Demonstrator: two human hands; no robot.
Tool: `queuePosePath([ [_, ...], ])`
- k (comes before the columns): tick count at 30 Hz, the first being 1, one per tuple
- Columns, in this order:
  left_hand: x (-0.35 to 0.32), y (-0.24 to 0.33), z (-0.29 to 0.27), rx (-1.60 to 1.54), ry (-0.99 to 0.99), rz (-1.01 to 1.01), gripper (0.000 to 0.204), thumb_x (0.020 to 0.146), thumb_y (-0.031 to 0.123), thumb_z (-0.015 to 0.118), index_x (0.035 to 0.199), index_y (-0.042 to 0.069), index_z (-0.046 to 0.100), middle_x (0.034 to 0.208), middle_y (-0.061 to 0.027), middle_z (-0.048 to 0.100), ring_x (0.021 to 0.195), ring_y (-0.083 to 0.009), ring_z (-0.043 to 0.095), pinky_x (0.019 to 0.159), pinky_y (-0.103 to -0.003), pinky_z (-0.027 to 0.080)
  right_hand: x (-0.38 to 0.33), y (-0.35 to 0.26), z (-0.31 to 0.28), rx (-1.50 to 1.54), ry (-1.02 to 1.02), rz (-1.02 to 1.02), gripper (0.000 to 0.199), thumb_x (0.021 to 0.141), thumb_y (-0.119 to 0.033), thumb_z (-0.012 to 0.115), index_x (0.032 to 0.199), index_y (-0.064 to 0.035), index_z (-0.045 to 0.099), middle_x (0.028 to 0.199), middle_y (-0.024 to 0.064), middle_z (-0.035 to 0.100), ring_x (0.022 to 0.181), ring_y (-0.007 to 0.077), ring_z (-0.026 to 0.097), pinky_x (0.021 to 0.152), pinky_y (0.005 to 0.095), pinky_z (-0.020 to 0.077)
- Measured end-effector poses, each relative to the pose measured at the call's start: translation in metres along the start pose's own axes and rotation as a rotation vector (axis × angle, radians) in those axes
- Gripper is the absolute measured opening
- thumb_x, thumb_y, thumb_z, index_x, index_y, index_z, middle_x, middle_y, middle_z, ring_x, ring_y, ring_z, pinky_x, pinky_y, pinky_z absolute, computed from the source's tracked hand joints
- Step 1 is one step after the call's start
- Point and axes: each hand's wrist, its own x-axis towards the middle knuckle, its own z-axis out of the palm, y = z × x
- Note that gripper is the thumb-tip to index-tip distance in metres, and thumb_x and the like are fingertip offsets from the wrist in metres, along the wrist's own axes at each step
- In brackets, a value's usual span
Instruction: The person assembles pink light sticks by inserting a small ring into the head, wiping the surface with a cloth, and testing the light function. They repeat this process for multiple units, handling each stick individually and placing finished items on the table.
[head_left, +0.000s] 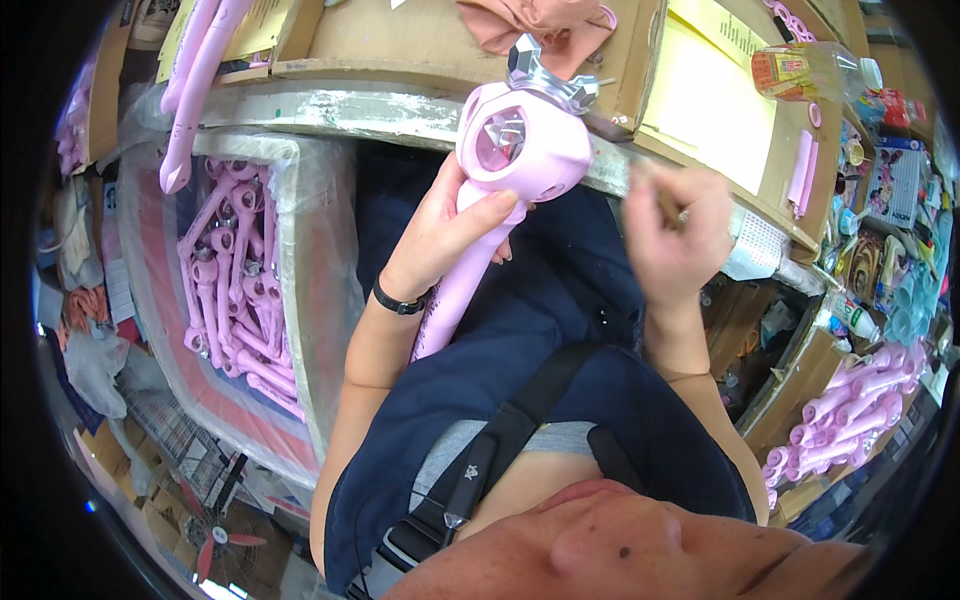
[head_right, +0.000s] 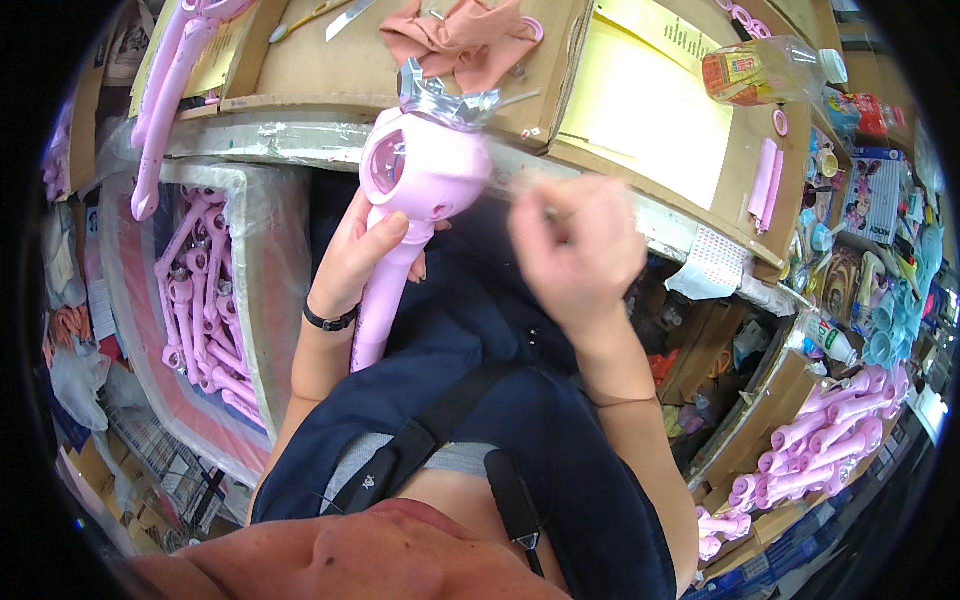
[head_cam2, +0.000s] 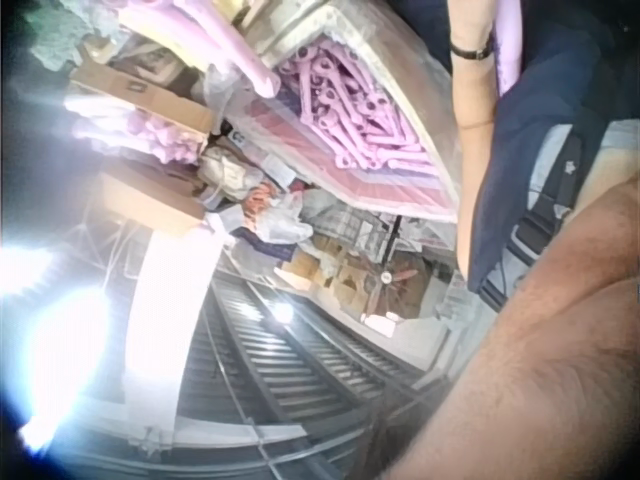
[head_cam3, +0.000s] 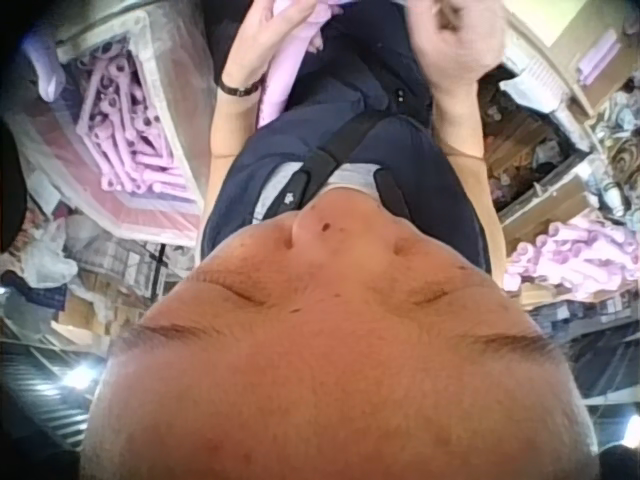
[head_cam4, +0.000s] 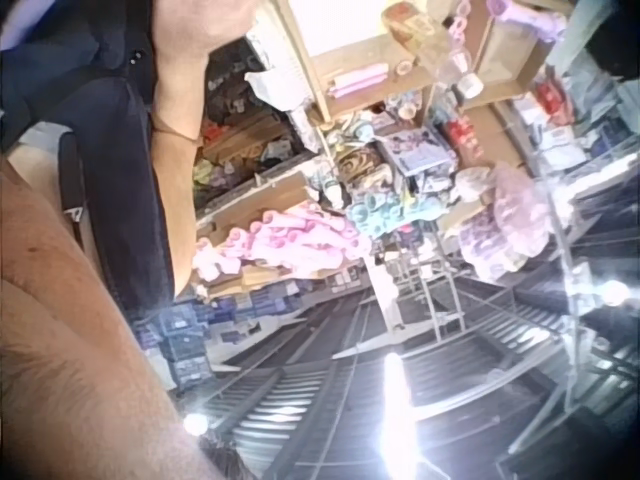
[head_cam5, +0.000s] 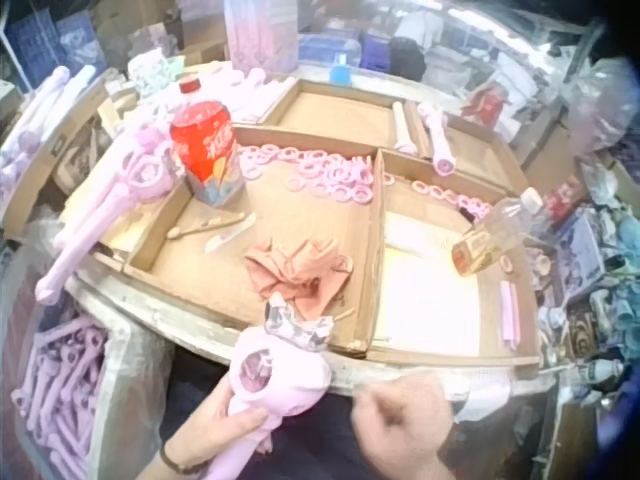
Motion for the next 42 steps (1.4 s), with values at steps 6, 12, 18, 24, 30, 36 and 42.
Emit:
queuePosePath([
  [6,0.003,-0.002,-0.004,-0.035,-0.043,-0.011,0.065,0.083,0.042,0.065,0.124,-0.002,0.039,0.095,-0.0165,0.063,0.058,-0.0149,0.061,0.050,-0.025,0.052,0.020,0.016,-0.002,0.837,-0.206,0.447,0.007,0.081,-0.001,0.068,0.083,0.0003,0.062,0.081,0.0024,0.060,0.070,0.0063,0.054,0.064,0.0201,0.0440],
  [12,0.003,-0.005,-0.007,-0.043,-0.040,-0.013,0.065,0.083,0.043,0.065,0.122,-0.003,0.041,0.096,-0.0178,0.063,0.058,-0.0155,0.062,0.050,-0.025,0.052,0.028,0.022,0.015,0.792,-0.341,0.530,0.011,0.079,-0.008,0.070,0.080,-0.0001,0.064,0.077,0.0049,0.063,0.072,0.0100,0.059,0.066,0.0225,0.0453],
  [18,0.002,-0.008,-0.009,-0.041,-0.037,-0.027,0.067,0.082,0.046,0.066,0.120,-0.005,0.045,0.096,-0.0187,0.064,0.058,-0.0158,0.062,0.050,-0.026,0.051,0.029,0.023,0.018,0.729,-0.340,0.399,0.011,0.077,-0.008,0.071,0.076,0.0000,0.063,0.073,0.0060,0.062,0.069,0.0116,0.059,0.062,0.0236,0.0449],
  [24,0.004,-0.009,-0.013,-0.096,-0.083,-0.046,0.072,0.084,0.032,0.065,0.136,0.002,0.026,0.094,-0.0143,0.059,0.061,-0.0168,0.061,0.052,-0.027,0.052,0.032,0.025,0.020,0.665,-0.328,0.401,0.010,0.077,-0.007,0.070,0.076,0.0003,0.063,0.073,0.0074,0.062,0.068,0.0130,0.060,0.062,0.0244,0.0456],
  [30,0.004,-0.009,-0.015,-0.099,-0.101,-0.048,0.067,0.084,0.033,0.064,0.132,0.001,0.030,0.094,-0.0149,0.059,0.061,-0.0176,0.061,0.053,-0.027,0.052,0.027,0.024,0.021,0.820,-0.335,0.442,0.011,0.078,-0.008,0.071,0.077,0.0007,0.064,0.073,0.0066,0.063,0.068,0.0116,0.059,0.061,0.0238,0.0453],
  [36,0.005,-0.008,-0.014,-0.104,-0.104,-0.050,0.064,0.084,0.035,0.064,0.129,0.001,0.033,0.097,-0.0169,0.061,0.061,-0.0180,0.062,0.052,-0.027,0.052,0.026,0.025,0.026,0.727,-0.287,0.410,0.011,0.077,-0.008,0.071,0.076,0.0005,0.064,0.073,0.0071,0.063,0.066,0.0123,0.059,0.061,0.0242,0.0452],
  [42,0.005,-0.008,-0.010,-0.048,-0.074,-0.018,0.068,0.081,0.048,0.064,0.119,-0.005,0.044,0.095,-0.0185,0.063,0.058,-0.0169,0.061,0.049,-0.026,0.051,0.027,0.023,0.023,0.749,-0.310,0.400,0.011,0.077,-0.008,0.071,0.076,0.0001,0.064,0.072,0.0075,0.062,0.067,0.0133,0.059,0.061,0.0248,0.0454],
])
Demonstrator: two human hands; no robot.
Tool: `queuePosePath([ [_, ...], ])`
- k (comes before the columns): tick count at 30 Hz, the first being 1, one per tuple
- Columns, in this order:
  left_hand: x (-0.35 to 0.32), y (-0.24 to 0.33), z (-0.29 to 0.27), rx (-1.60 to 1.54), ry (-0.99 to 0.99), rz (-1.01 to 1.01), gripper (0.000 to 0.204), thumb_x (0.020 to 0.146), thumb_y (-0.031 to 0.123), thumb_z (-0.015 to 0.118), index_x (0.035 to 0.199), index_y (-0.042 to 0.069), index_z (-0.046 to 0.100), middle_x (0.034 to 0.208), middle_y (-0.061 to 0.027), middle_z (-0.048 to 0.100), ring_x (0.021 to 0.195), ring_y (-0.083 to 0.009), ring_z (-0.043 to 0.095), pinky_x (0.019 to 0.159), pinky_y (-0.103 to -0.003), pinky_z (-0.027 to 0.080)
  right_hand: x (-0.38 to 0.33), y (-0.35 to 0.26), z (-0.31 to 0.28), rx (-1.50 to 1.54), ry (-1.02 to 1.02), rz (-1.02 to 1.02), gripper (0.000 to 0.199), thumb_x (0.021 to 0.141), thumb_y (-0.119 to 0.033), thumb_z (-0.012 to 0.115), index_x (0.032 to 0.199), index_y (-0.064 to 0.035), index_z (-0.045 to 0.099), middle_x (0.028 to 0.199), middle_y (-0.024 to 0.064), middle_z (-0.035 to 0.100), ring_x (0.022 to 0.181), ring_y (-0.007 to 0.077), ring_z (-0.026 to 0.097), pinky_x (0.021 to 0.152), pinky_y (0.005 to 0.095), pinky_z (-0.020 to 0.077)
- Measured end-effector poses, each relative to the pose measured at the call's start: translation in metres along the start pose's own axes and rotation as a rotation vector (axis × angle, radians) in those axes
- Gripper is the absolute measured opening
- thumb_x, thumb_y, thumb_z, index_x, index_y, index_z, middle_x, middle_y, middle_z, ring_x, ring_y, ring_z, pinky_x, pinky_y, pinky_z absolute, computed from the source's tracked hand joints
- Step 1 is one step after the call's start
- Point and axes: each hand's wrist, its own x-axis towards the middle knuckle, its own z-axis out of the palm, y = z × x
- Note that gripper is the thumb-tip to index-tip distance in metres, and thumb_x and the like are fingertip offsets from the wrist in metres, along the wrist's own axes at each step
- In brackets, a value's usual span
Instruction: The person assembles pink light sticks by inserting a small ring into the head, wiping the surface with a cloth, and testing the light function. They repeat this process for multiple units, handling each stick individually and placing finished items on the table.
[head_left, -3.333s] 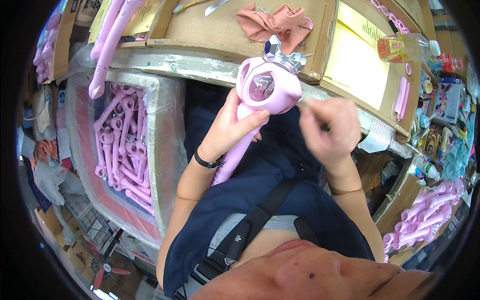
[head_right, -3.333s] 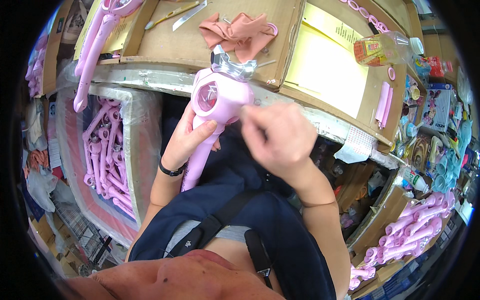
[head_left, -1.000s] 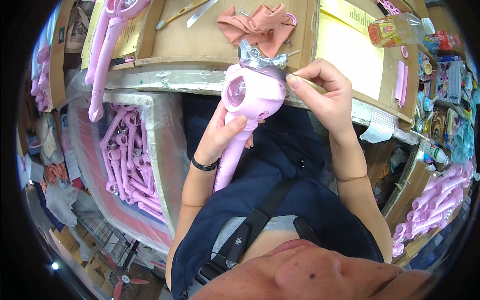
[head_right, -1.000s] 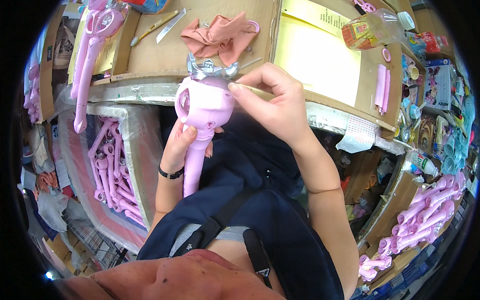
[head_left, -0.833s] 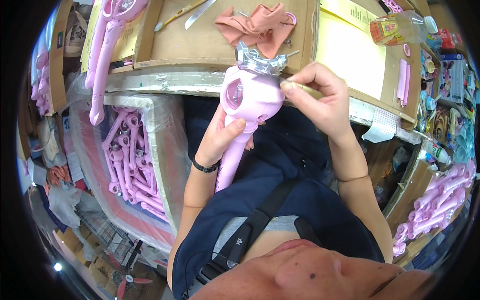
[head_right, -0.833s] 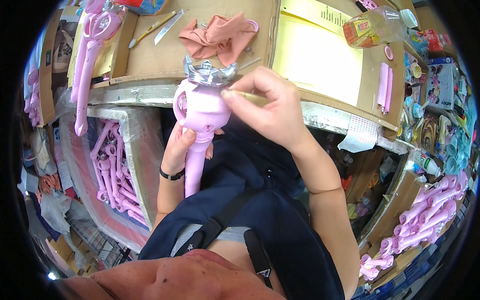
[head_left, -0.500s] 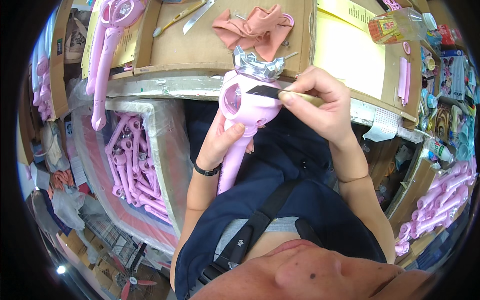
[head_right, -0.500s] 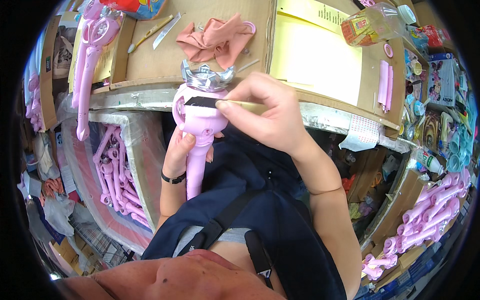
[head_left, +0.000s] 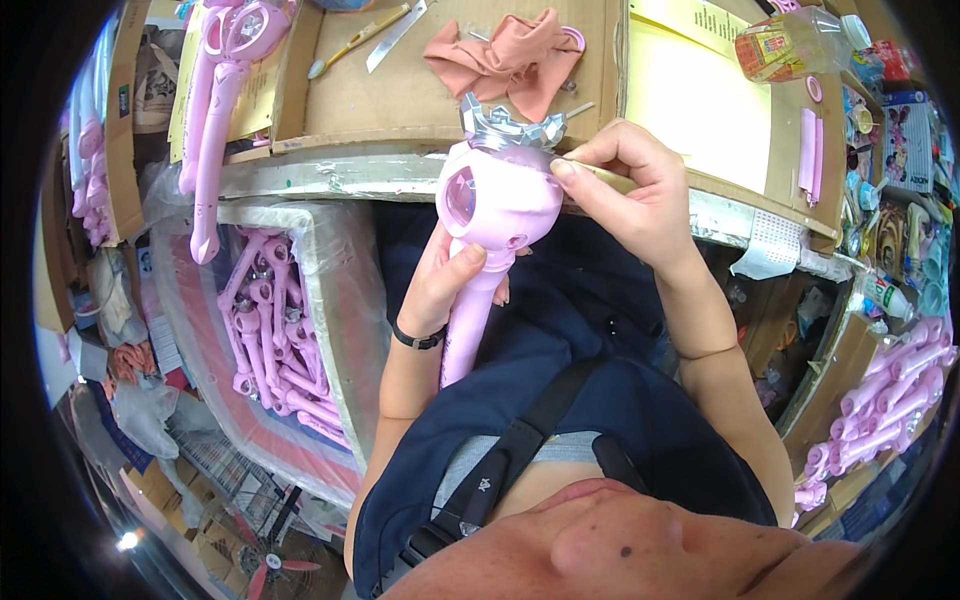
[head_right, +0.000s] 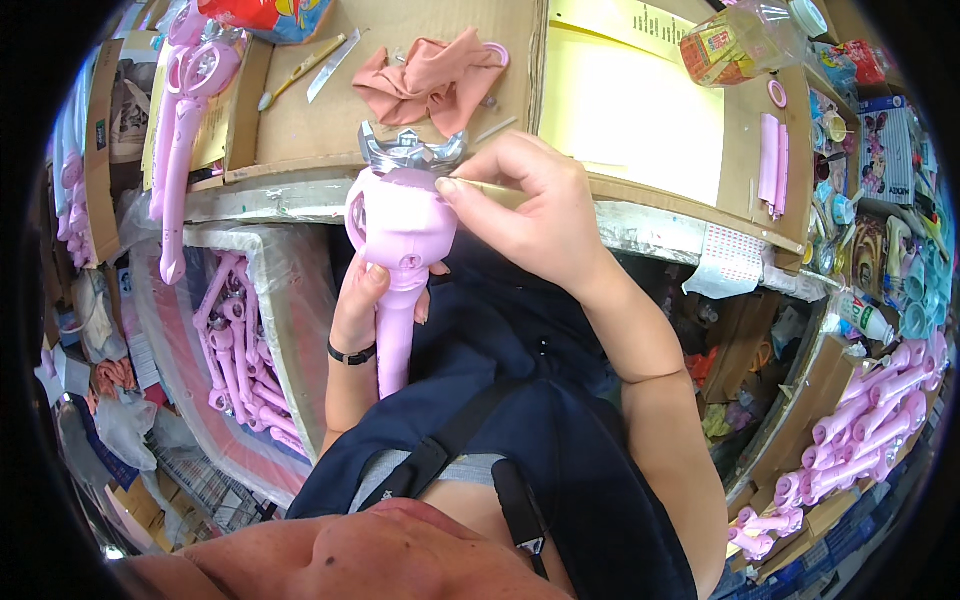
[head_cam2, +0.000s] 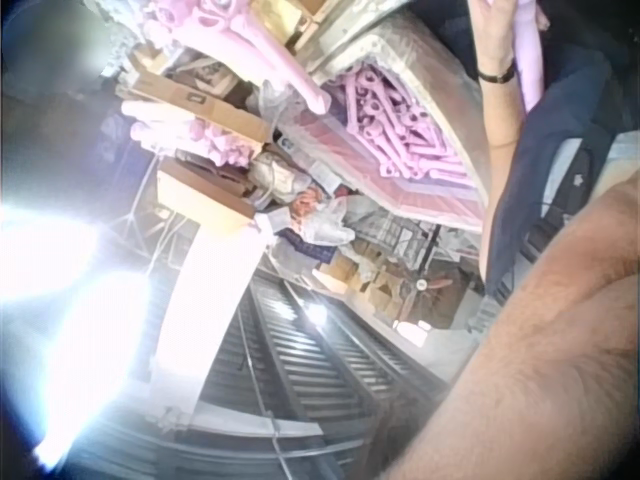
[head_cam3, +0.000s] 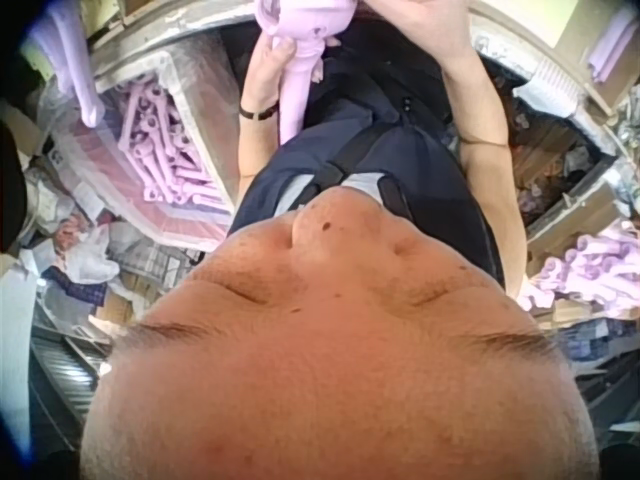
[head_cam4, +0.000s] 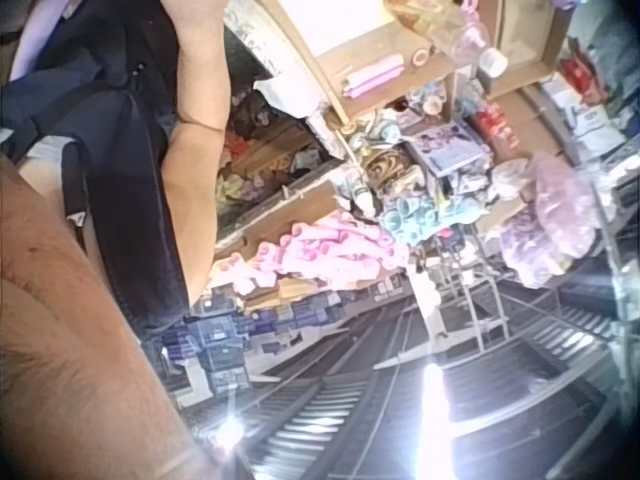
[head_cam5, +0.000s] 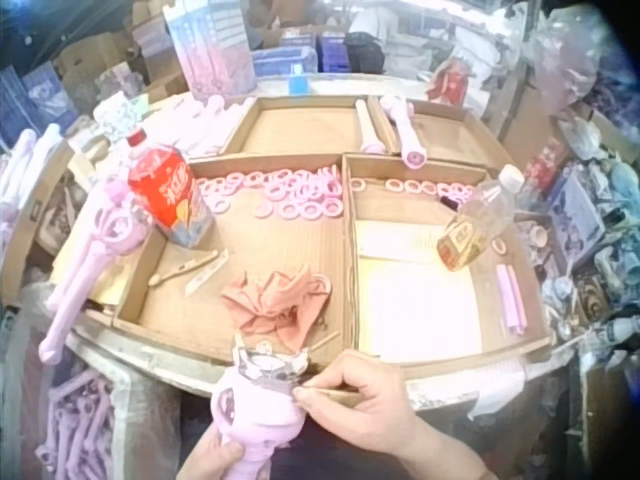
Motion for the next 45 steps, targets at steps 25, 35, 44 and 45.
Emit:
queuePosePath([
  [25,0.001,-0.001,-0.003,-0.068,-0.036,-0.016,0.070,0.080,0.044,0.067,0.125,-0.002,0.038,0.095,-0.0174,0.063,0.059,-0.0163,0.062,0.052,-0.026,0.053,0.004,0.005,0.000,0.068,-0.062,0.031,0.007,0.081,-0.003,0.068,0.082,0.0012,0.062,0.078,0.0039,0.061,0.072,0.0075,0.057,0.062,0.0216,0.0455],
  [35,-0.005,0.001,-0.002,0.020,0.008,0.003,0.069,0.080,0.053,0.064,0.112,-0.006,0.049,0.090,-0.0165,0.064,0.056,-0.0159,0.061,0.046,-0.025,0.050,-0.022,0.019,-0.037,-0.528,0.319,-0.490,0.015,0.070,-0.003,0.073,0.084,-0.0066,0.067,0.085,0.0075,0.062,0.077,0.0234,0.059,0.071,0.0321,0.0469],
  [44,-0.038,0.014,0.002,0.259,0.121,0.264,0.063,0.080,0.009,0.069,0.129,0.002,0.031,0.100,-0.0069,0.055,0.073,-0.0097,0.058,0.060,-0.023,0.051,-0.076,0.071,-0.087,-1.337,0.273,-0.459,0.025,0.071,-0.030,0.076,0.090,-0.0187,0.065,0.128,0.0056,0.047,0.124,0.0274,0.037,0.106,0.0454,0.0219],
  [45,-0.040,0.014,0.002,0.251,0.119,0.298,0.064,0.079,0.010,0.070,0.129,0.002,0.031,0.100,-0.0068,0.055,0.072,-0.0086,0.057,0.061,-0.023,0.049,-0.075,0.067,-0.082,-1.325,0.289,-0.440,0.027,0.073,-0.033,0.075,0.093,-0.0181,0.064,0.128,0.0069,0.046,0.124,0.0284,0.037,0.106,0.0461,0.0215],
])
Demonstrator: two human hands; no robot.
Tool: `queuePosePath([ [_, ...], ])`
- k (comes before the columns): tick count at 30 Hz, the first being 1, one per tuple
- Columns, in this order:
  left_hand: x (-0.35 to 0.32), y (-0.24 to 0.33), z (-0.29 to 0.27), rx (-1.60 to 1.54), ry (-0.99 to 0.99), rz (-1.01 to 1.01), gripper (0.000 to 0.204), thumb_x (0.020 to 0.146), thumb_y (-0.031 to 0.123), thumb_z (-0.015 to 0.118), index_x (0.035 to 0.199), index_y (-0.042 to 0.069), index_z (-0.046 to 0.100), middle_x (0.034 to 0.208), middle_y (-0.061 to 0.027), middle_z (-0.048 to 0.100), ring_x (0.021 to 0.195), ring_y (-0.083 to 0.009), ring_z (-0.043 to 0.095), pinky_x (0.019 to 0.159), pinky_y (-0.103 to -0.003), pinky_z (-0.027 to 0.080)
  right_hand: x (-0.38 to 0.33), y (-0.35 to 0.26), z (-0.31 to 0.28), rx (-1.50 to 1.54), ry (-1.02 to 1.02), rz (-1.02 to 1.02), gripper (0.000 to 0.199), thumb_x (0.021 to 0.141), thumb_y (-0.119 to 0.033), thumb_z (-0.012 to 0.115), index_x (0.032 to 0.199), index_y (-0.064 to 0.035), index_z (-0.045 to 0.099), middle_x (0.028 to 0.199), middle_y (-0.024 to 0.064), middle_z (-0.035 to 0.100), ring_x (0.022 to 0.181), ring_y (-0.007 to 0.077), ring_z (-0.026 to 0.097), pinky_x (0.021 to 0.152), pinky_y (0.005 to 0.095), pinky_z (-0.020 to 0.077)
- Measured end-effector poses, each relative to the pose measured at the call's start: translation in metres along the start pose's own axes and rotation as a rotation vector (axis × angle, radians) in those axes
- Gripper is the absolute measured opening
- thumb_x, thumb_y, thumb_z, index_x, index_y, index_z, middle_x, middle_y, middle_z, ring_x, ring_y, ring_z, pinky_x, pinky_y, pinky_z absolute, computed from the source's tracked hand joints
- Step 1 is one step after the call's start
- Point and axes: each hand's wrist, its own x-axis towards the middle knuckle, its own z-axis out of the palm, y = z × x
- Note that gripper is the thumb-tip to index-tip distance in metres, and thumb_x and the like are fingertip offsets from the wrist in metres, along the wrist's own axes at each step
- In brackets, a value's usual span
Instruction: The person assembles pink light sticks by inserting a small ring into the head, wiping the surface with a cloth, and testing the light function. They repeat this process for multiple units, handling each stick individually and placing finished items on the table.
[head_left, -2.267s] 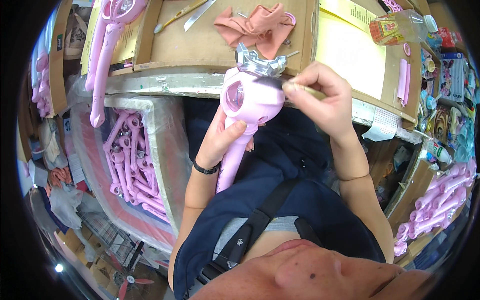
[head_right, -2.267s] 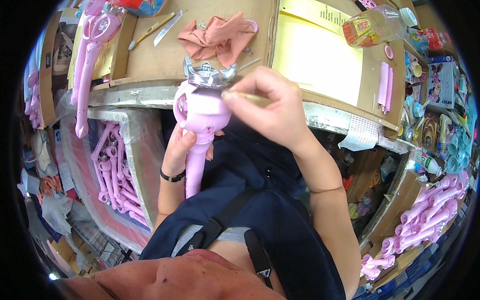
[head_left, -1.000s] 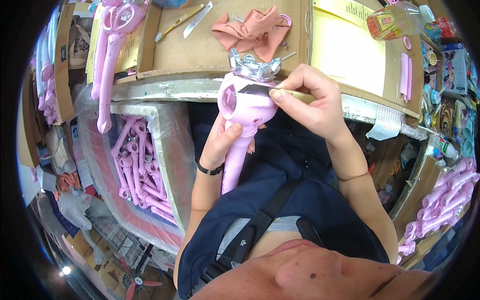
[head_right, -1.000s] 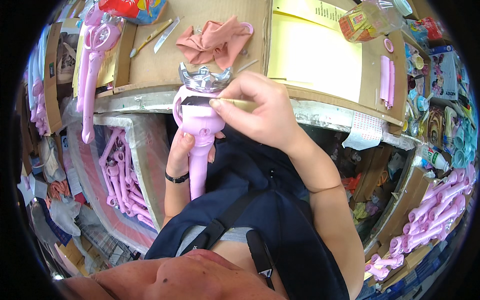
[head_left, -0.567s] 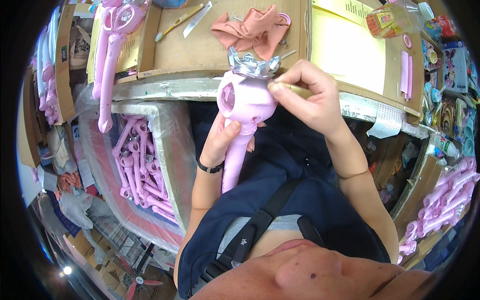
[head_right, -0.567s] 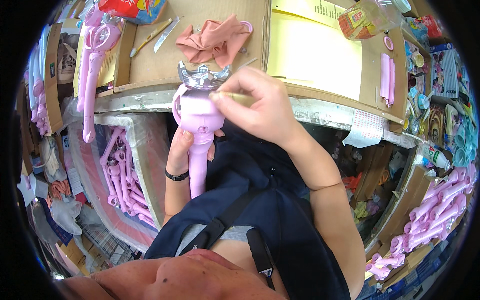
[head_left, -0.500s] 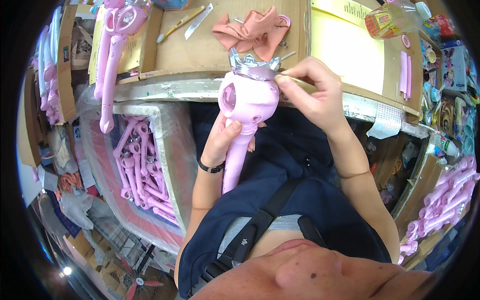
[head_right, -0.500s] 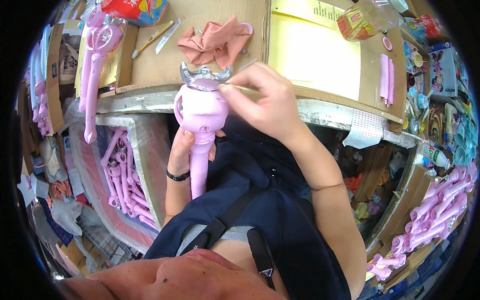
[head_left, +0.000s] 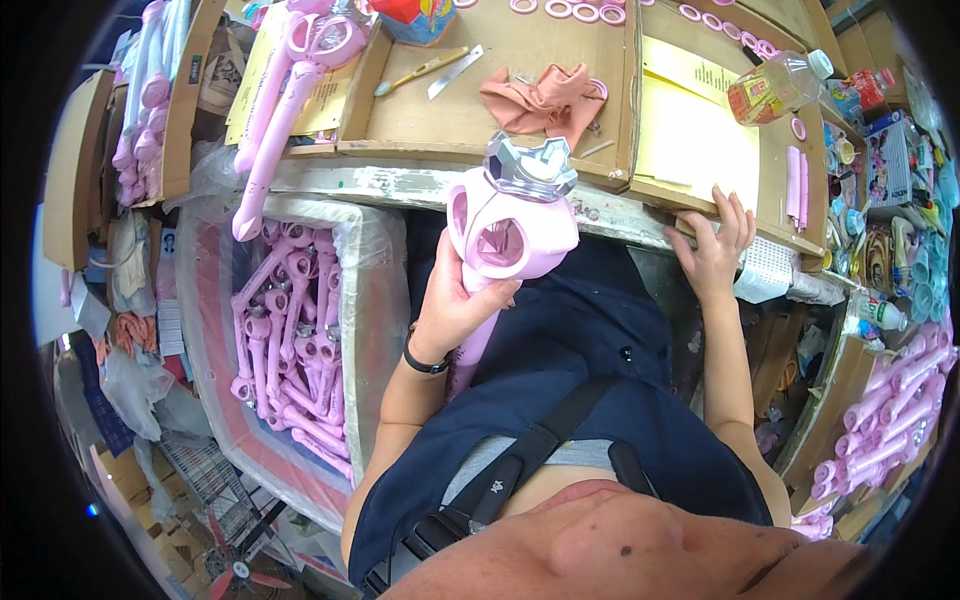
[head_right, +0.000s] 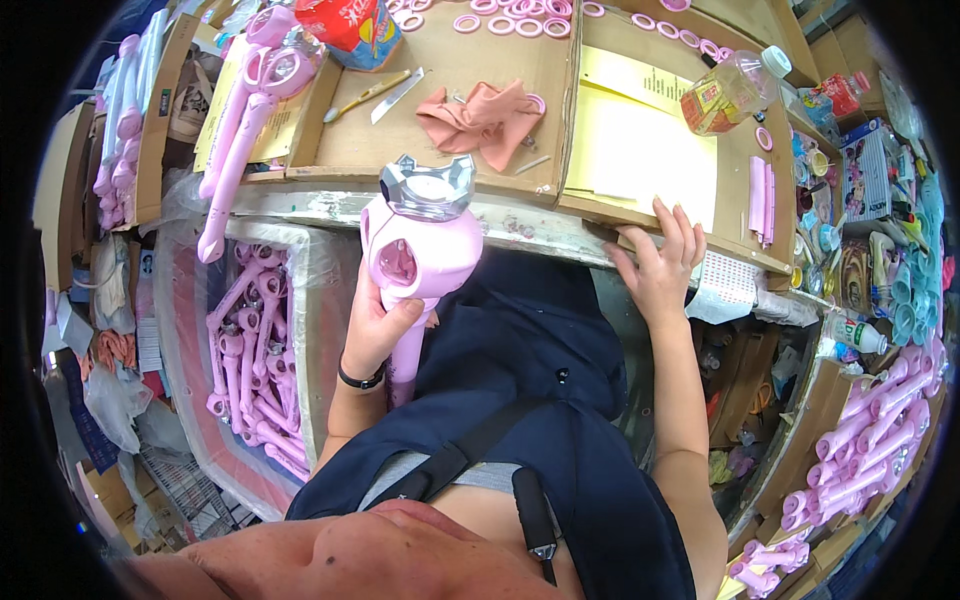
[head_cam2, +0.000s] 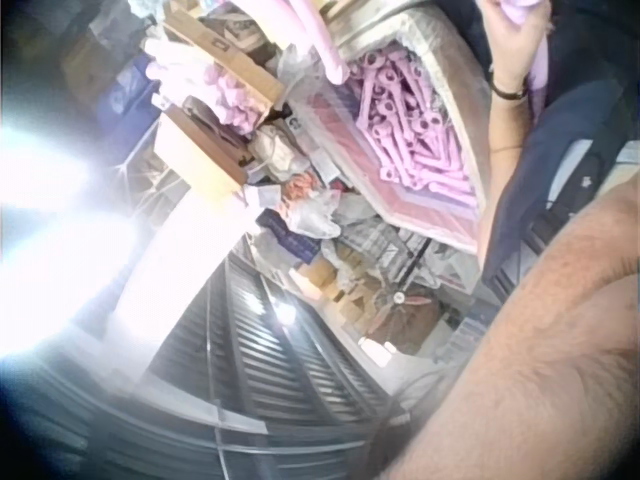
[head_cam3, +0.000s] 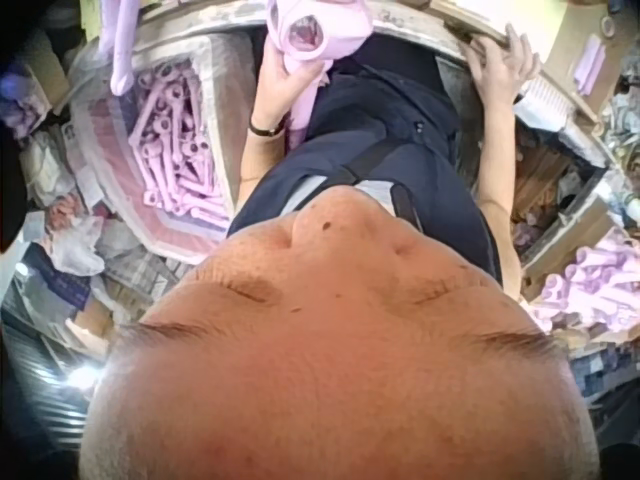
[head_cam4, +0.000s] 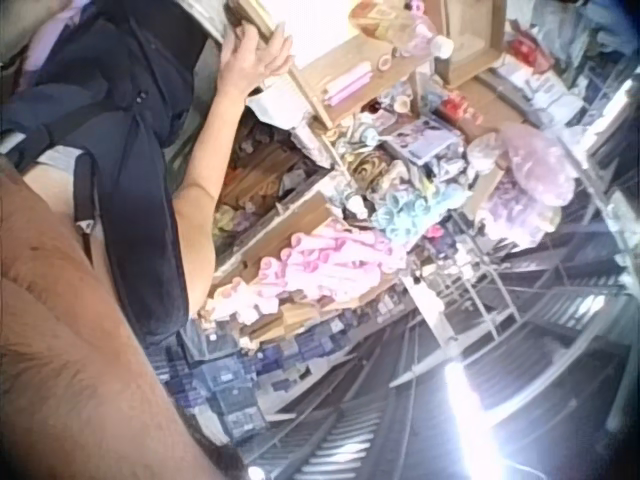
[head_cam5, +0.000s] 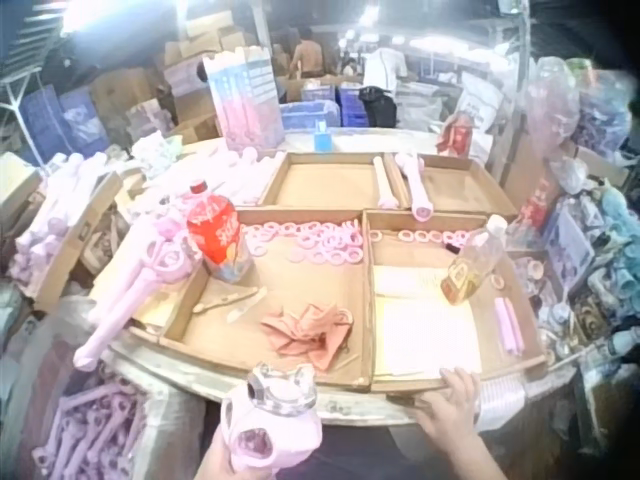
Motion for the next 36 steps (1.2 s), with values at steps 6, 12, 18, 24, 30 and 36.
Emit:
queuePosePath([
  [6,-0.006,-0.004,0.009,0.136,0.059,0.037,0.060,0.081,0.006,0.067,0.129,0.002,0.032,0.099,-0.0071,0.056,0.071,-0.0079,0.057,0.058,-0.021,0.047,0.042,-0.104,-0.017,0.628,0.299,-0.209,0.046,0.086,-0.047,0.059,0.113,-0.0095,0.057,0.117,0.0127,0.051,0.109,0.0331,0.049,0.093,0.0484,0.0402],
  [12,-0.033,0.017,-0.010,-0.208,0.014,0.090,0.064,0.084,0.047,0.063,0.111,-0.009,0.049,0.086,-0.0159,0.062,0.053,-0.0174,0.059,0.048,-0.026,0.049,0.061,-0.150,0.004,1.065,0.008,-0.167,0.043,0.084,-0.030,0.063,0.115,-0.0024,0.056,0.123,0.0178,0.053,0.116,0.0401,0.049,0.098,0.0442,0.0405],
  [18,-0.039,0.015,-0.015,-0.092,0.083,0.085,0.063,0.083,0.042,0.066,0.119,-0.003,0.042,0.092,-0.0150,0.061,0.061,-0.0176,0.061,0.051,-0.027,0.049,0.054,-0.152,-0.009,0.965,0.211,-0.186,0.033,0.090,-0.025,0.055,0.114,-0.0027,0.054,0.125,0.0205,0.047,0.118,0.0418,0.044,0.099,0.0482,0.0342],
  [24,-0.052,0.014,-0.021,-0.257,-0.154,0.139,0.074,0.081,0.029,0.070,0.135,0.002,0.027,0.094,-0.0128,0.058,0.068,-0.0182,0.061,0.058,-0.030,0.051,0.044,-0.151,-0.020,1.018,0.209,-0.045,0.027,0.088,-0.016,0.054,0.111,-0.0025,0.054,0.123,0.0191,0.047,0.118,0.0370,0.043,0.102,0.0466,0.0305],
  [30,-0.039,0.015,-0.026,-0.297,-0.057,0.199,0.077,0.078,0.039,0.072,0.132,-0.001,0.033,0.091,-0.0172,0.060,0.062,-0.0220,0.063,0.051,-0.033,0.051,0.005,-0.151,-0.002,1.235,-0.364,0.027,0.006,0.081,-0.006,0.061,0.087,-0.0037,0.062,0.098,0.0114,0.061,0.097,0.0262,0.057,0.084,0.0346,0.0444],
  [36,0.010,0.024,-0.038,-0.649,-0.087,0.630,0.094,0.072,0.083,0.039,0.109,-0.003,0.050,0.089,-0.0122,0.058,0.055,-0.0177,0.058,0.049,-0.029,0.046,-0.005,-0.190,0.017,1.464,-1.105,-0.046,0.059,0.071,-0.025,0.078,0.118,-0.0027,0.050,0.102,0.0132,0.059,0.096,0.0225,0.059,0.083,0.0337,0.0469],
])
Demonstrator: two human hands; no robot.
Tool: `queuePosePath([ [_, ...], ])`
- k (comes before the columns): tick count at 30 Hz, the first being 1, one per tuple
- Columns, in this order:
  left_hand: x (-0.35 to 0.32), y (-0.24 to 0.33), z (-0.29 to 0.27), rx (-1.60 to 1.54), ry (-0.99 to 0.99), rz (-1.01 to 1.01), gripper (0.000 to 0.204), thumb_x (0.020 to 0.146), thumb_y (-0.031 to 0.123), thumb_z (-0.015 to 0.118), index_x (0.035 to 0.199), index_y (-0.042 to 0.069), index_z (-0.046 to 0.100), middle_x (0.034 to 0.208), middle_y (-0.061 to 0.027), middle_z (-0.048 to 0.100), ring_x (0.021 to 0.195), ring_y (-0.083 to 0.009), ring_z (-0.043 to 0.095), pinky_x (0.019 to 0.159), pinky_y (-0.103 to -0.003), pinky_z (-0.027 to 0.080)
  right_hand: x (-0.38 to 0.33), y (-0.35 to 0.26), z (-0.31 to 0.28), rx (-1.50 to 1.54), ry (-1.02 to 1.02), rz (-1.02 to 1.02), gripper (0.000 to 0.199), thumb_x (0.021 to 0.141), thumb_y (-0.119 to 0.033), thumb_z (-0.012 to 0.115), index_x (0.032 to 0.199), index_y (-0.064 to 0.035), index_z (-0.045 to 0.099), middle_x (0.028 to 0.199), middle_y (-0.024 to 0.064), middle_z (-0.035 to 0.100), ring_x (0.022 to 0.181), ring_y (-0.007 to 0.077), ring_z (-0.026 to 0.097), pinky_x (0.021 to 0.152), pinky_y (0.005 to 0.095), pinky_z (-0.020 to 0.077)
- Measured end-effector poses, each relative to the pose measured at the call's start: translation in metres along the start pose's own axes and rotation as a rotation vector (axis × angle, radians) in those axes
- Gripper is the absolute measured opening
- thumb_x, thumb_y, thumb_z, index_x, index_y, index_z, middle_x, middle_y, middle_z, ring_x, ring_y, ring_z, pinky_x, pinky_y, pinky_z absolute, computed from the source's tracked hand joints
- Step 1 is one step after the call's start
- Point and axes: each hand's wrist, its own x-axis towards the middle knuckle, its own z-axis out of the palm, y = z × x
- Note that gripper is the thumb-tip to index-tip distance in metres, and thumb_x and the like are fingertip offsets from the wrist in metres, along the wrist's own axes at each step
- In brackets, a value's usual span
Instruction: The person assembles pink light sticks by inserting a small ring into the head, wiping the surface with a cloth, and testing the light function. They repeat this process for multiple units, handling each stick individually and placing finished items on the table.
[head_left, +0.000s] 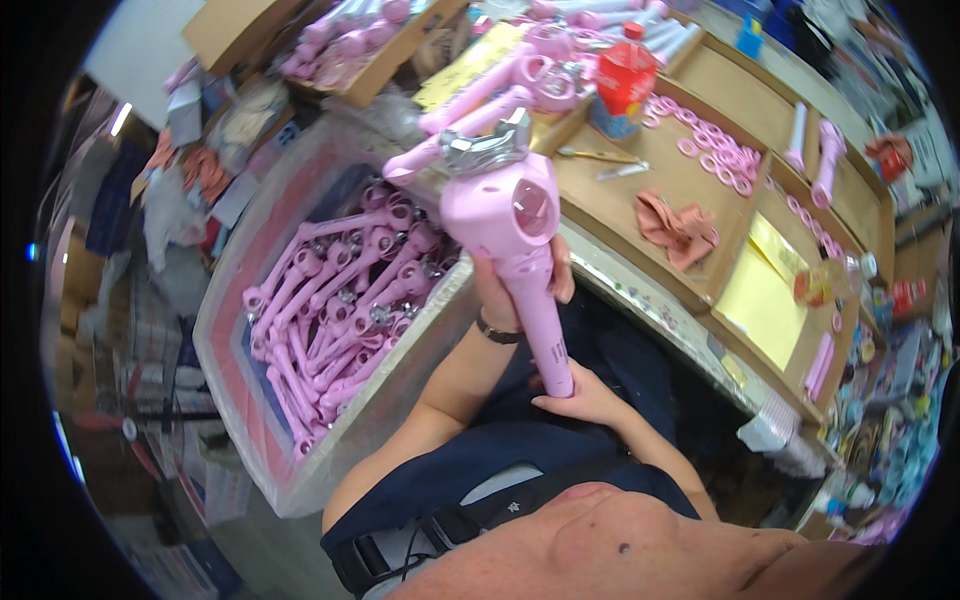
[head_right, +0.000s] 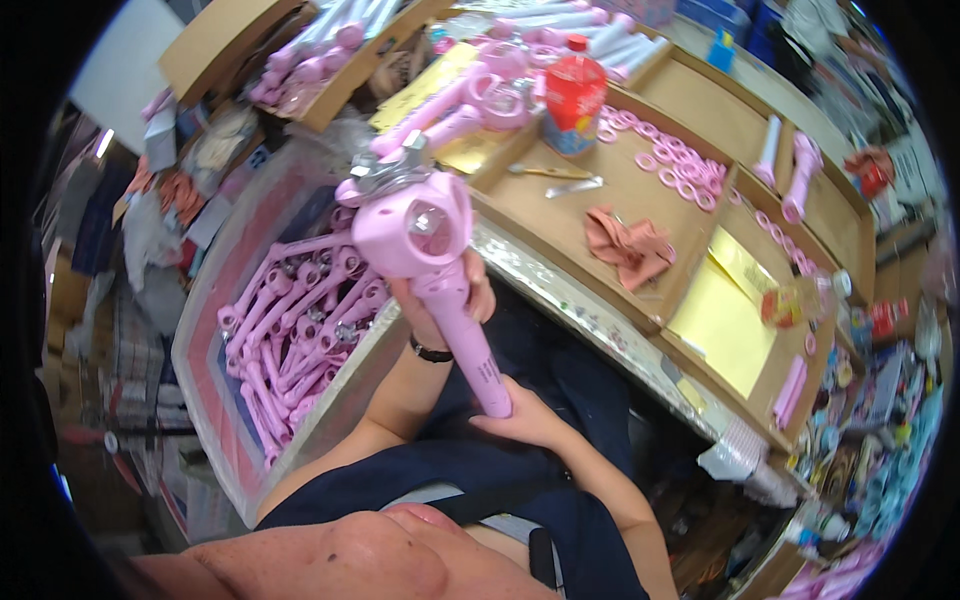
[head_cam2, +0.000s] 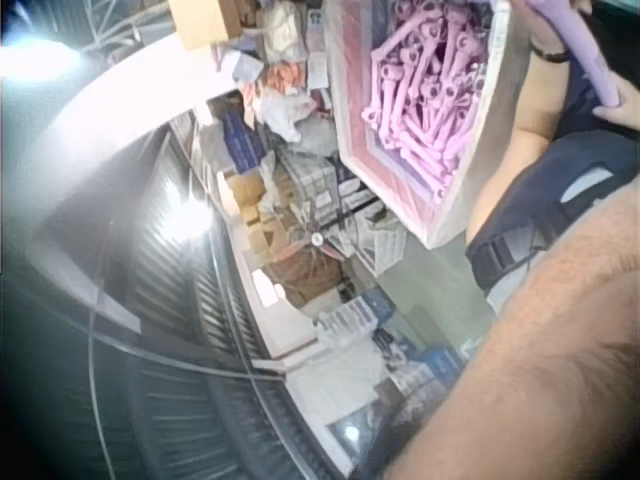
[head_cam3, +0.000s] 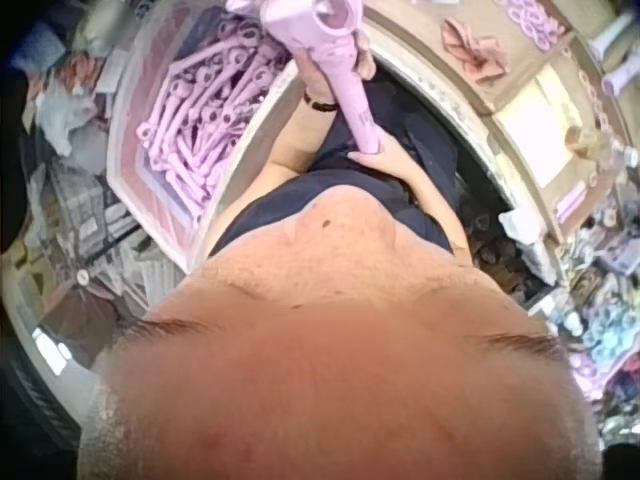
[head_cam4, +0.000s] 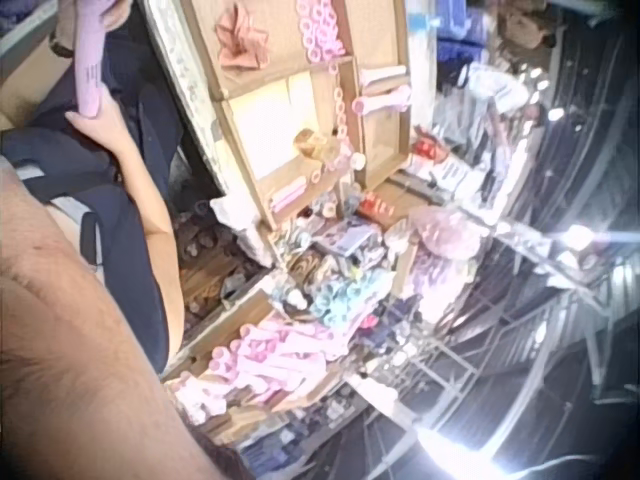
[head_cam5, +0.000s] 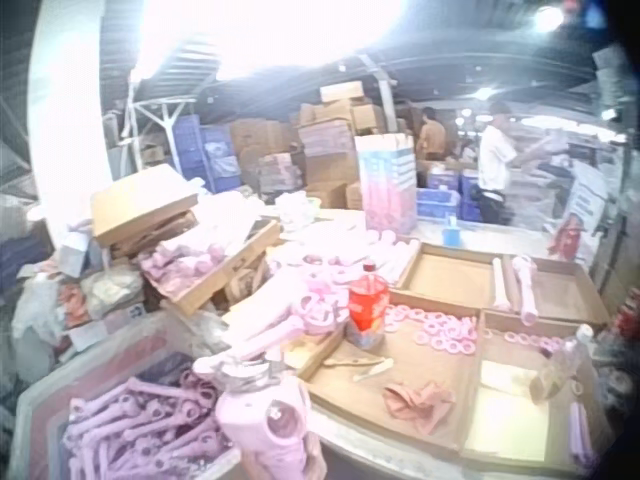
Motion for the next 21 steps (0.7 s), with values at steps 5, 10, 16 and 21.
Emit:
queuePosePath([
  [5,-0.009,-0.009,-0.003,0.271,0.343,0.011,0.067,0.093,0.062,0.025,0.120,0.004,0.045,0.106,-0.0118,0.059,0.083,-0.0177,0.062,0.074,-0.033,0.052,-0.008,-0.014,-0.002,-0.634,0.558,0.047,0.041,0.074,-0.024,0.071,0.105,-0.0050,0.052,0.083,0.0188,0.063,0.076,0.0361,0.064,0.066,0.0423,0.0506],
  [10,-0.022,-0.023,-0.011,0.092,0.381,0.071,0.037,0.091,0.031,0.059,0.113,0.005,0.045,0.098,-0.0079,0.057,0.081,-0.0163,0.059,0.071,-0.031,0.050,-0.020,-0.021,-0.007,-0.669,0.481,0.032,0.046,0.074,-0.024,0.073,0.109,-0.0037,0.052,0.087,0.0189,0.063,0.077,0.0348,0.064,0.068,0.0393,0.0508],
  [16,-0.024,-0.019,-0.006,0.303,0.285,-0.055,0.035,0.082,0.013,0.063,0.111,0.000,0.049,0.095,-0.0073,0.056,0.082,-0.0164,0.057,0.075,-0.033,0.048,-0.022,-0.011,0.003,-0.319,0.418,0.106,0.051,0.075,-0.024,0.073,0.116,-0.0036,0.049,0.093,0.0193,0.064,0.082,0.0319,0.066,0.071,0.0363,0.0513],
  [21,-0.024,-0.018,-0.003,0.267,0.259,-0.087,0.038,0.078,0.012,0.066,0.111,0.000,0.051,0.094,-0.0065,0.056,0.084,-0.0168,0.057,0.075,-0.031,0.047,-0.022,-0.001,0.000,-0.278,0.382,0.112,0.052,0.076,-0.023,0.073,0.117,-0.0033,0.049,0.093,0.0179,0.064,0.083,0.0292,0.066,0.072,0.0353,0.0508],
])
